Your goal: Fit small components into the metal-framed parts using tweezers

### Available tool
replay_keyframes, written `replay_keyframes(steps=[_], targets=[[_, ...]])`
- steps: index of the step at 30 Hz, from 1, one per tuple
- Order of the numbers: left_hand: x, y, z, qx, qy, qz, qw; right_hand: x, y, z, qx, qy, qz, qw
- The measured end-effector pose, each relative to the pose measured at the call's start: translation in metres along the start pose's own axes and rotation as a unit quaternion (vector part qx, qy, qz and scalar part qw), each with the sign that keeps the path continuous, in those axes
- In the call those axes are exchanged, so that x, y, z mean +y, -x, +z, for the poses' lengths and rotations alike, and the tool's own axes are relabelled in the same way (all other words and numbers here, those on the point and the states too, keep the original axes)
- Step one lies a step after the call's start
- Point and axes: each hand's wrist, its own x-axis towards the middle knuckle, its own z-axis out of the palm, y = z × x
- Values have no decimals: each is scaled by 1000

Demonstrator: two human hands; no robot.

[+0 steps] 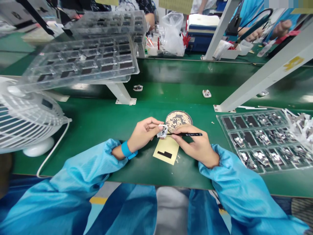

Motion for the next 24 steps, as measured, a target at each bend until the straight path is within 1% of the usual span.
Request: replay_keyframes(steps=[6,9,11,15,17,19,21,24], targets=[[1,-1,-2,0,1,4,1000,2,1,1,20,-26,29,999],[0,-2,-4,-4,0,10,1000,1,-1,2,27,-55,66,996],[0,-3,-5,-10,2,11,1000,-1,-3,2,26,-100,99,990],[-1,-5,-8,-40,28,-8,999,-3,-9,-1,10,-208,171,963],[-1,-6,-9,-52,37,-22,998,-3,-12,-4,-14,-237,192,952],[-1,-8,-9,-57,39,-31,997,-3,-13,-8,-48,-259,203,943],[0,-9,-10,-54,41,-39,997,-3,-12,-10,-68,-275,207,936],[3,-9,-10,-51,62,-67,995,-5,-11,-12,-51,-280,199,938]])
